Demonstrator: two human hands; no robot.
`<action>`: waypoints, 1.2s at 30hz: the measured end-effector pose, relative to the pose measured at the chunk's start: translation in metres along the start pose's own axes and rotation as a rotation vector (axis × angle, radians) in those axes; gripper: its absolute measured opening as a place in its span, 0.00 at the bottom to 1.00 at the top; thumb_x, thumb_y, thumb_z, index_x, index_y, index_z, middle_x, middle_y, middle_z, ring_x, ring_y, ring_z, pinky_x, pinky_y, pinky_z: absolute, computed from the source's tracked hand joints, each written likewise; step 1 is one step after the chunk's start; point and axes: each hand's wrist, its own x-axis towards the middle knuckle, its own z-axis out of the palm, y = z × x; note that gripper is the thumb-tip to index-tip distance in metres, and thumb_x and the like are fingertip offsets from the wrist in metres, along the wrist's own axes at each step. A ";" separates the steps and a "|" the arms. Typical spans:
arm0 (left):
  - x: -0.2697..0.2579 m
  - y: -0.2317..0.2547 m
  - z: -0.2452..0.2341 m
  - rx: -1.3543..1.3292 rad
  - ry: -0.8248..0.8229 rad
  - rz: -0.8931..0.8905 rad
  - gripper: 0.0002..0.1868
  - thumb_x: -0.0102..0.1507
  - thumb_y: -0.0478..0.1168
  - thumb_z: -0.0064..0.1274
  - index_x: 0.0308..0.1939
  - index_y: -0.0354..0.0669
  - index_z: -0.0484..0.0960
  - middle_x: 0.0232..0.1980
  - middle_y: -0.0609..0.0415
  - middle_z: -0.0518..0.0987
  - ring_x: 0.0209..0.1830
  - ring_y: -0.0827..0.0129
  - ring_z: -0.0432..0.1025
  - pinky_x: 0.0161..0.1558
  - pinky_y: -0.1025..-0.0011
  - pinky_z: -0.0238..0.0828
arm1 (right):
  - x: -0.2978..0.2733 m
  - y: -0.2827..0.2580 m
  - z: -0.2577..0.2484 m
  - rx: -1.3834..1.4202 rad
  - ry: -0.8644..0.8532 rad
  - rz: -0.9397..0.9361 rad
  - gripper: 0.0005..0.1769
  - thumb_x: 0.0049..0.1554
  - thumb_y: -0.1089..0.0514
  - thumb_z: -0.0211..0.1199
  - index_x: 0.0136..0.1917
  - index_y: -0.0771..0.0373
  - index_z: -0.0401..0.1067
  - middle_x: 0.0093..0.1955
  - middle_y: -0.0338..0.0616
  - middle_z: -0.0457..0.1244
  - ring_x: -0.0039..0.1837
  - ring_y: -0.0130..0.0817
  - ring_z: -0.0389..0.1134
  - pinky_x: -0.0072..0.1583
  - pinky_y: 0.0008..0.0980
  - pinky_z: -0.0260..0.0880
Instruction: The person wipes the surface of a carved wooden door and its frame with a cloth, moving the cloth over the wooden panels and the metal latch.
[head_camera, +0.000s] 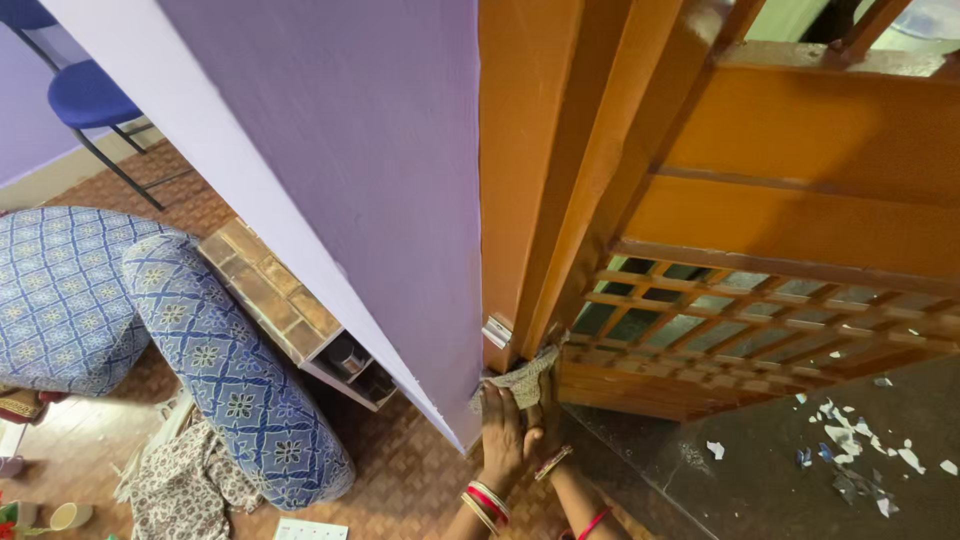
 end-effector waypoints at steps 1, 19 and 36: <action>0.003 0.006 -0.004 0.002 0.001 0.000 0.51 0.70 0.69 0.34 0.78 0.25 0.49 0.80 0.17 0.44 0.81 0.25 0.43 0.78 0.41 0.41 | 0.006 -0.008 -0.004 0.002 0.001 -0.001 0.47 0.67 0.27 0.26 0.78 0.66 0.56 0.84 0.70 0.41 0.84 0.66 0.43 0.81 0.55 0.45; 0.014 -0.008 -0.002 -0.157 0.056 0.071 0.58 0.67 0.77 0.33 0.81 0.29 0.43 0.82 0.17 0.40 0.84 0.23 0.38 0.81 0.41 0.39 | 0.080 -0.079 -0.044 0.152 0.134 0.159 0.47 0.63 0.33 0.35 0.82 0.69 0.46 0.81 0.65 0.48 0.76 0.63 0.52 0.73 0.50 0.54; 0.097 0.116 -0.091 -0.420 0.164 -0.061 0.57 0.69 0.74 0.24 0.79 0.21 0.36 0.82 0.16 0.35 0.84 0.24 0.31 0.81 0.44 0.27 | 0.181 -0.165 -0.130 0.017 0.172 -0.434 0.33 0.72 0.40 0.28 0.84 0.56 0.38 0.90 0.58 0.36 0.91 0.64 0.36 0.89 0.57 0.36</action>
